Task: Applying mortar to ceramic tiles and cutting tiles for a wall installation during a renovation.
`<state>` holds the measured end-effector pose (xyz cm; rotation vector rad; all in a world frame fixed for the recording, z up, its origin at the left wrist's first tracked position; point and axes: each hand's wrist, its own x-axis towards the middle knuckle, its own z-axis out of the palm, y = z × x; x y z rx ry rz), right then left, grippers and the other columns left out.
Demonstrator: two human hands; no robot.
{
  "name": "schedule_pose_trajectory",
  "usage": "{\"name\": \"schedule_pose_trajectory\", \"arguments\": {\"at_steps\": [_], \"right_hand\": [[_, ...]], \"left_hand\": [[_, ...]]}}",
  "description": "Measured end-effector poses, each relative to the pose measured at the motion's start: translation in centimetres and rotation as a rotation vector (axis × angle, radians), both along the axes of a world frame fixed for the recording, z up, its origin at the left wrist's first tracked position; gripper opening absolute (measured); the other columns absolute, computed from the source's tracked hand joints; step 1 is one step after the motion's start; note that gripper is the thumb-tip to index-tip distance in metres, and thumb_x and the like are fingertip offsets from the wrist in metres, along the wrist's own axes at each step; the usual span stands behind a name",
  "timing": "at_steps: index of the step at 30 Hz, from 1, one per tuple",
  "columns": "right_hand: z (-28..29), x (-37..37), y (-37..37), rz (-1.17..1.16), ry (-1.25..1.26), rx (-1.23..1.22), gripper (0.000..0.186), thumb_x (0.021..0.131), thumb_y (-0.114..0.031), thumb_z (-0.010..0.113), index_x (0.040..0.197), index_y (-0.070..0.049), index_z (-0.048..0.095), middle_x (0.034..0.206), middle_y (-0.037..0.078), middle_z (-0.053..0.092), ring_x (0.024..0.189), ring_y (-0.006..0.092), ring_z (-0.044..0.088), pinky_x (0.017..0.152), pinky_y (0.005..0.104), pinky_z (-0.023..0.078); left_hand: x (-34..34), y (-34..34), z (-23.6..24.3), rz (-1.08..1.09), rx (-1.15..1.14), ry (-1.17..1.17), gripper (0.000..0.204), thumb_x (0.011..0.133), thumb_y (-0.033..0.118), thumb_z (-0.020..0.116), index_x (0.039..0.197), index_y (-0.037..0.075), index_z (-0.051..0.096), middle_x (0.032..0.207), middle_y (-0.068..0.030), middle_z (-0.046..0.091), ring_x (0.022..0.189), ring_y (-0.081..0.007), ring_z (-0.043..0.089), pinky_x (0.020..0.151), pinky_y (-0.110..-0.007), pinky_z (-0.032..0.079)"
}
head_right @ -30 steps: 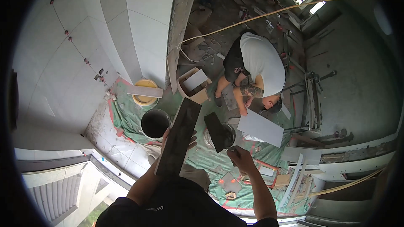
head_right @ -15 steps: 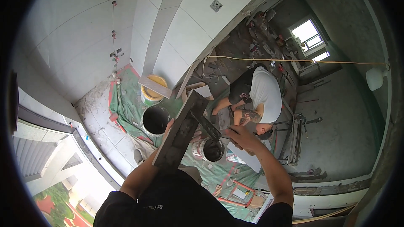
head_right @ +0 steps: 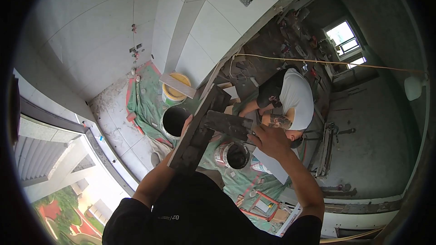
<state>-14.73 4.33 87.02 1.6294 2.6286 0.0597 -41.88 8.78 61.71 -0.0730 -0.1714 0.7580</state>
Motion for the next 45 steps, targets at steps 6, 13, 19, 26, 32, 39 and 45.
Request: {"name": "schedule_pose_trajectory", "arguments": {"at_steps": [6,13,19,26,32,39,45], "right_hand": [[-1.5,4.0,1.9,-0.205,0.203,-0.257,0.039,0.111,-0.042,0.074,0.106,-0.004,0.072,0.076,0.01,0.068,0.066,0.0253,0.071,0.062,0.0444,0.056],[0.8,0.5,0.2,-0.626,0.487,-1.039,0.041,0.115,-0.039,0.071,0.105,0.001,0.074,0.069,0.0,0.059,0.06,0.0112,0.061,0.056,0.0343,0.049],[0.6,0.0,-2.6,0.044,0.264,-0.31,0.032,0.106,-0.035,0.08,0.11,-0.003,0.076,0.08,0.007,0.073,0.066,0.0229,0.074,0.065,0.0374,0.057],[-2.2,0.6,-1.8,0.115,-0.012,-0.119,0.036,0.106,-0.043,0.077,0.112,-0.008,0.077,0.087,0.01,0.077,0.074,0.0323,0.077,0.064,0.0455,0.062],[-3.7,3.9,1.7,-0.101,0.037,-0.234,0.033,0.107,-0.036,0.078,0.103,-0.003,0.075,0.08,0.009,0.072,0.063,0.0257,0.072,0.056,0.041,0.052],[-0.8,-0.4,0.5,-0.634,0.497,-1.092,0.042,0.115,-0.035,0.071,0.096,0.003,0.073,0.069,-0.001,0.063,0.057,0.007,0.058,0.055,0.0319,0.047],[-2.1,-1.9,-2.5,0.025,0.146,-0.55,0.034,0.106,-0.04,0.079,0.11,-0.006,0.079,0.075,0.011,0.074,0.061,0.0273,0.073,0.059,0.0411,0.056]], "left_hand": [[1.9,-0.1,-0.7,-0.007,-0.034,0.008,0.093,0.112,0.072,0.048,0.173,0.002,0.045,0.17,-0.0266,0.054,0.152,-0.0522,0.056,0.134,-0.067,0.036],[2.8,-0.1,-2.9,0.075,-0.061,-0.047,0.083,0.115,0.064,0.05,0.171,0.003,0.049,0.16,-0.023,0.065,0.143,-0.0398,0.068,0.128,-0.061,0.049],[3.5,1.1,-5.0,0.052,-0.071,-0.056,0.087,0.114,0.066,0.05,0.17,0.0,0.048,0.159,-0.0274,0.064,0.14,-0.0438,0.069,0.126,-0.061,0.05],[3.9,0.9,-3.6,0.031,-0.009,-0.08,0.084,0.113,0.066,0.052,0.167,0.001,0.053,0.158,-0.0262,0.066,0.139,-0.0412,0.07,0.122,-0.06,0.052],[4.5,0.6,-3.9,0.05,-0.046,-0.078,0.072,0.116,0.059,0.053,0.162,0.004,0.059,0.156,-0.0167,0.07,0.139,-0.0324,0.071,0.125,-0.059,0.051],[4.0,0.9,-3.6,0.028,-0.109,-0.016,0.087,0.113,0.069,0.05,0.165,-0.001,0.053,0.156,-0.0271,0.065,0.14,-0.044,0.067,0.129,-0.059,0.047],[3.7,1.0,-6.1,0.048,-0.128,0.053,0.095,0.11,0.075,0.05,0.161,-0.005,0.055,0.153,-0.0285,0.066,0.137,-0.0442,0.069,0.126,-0.057,0.05]]}}
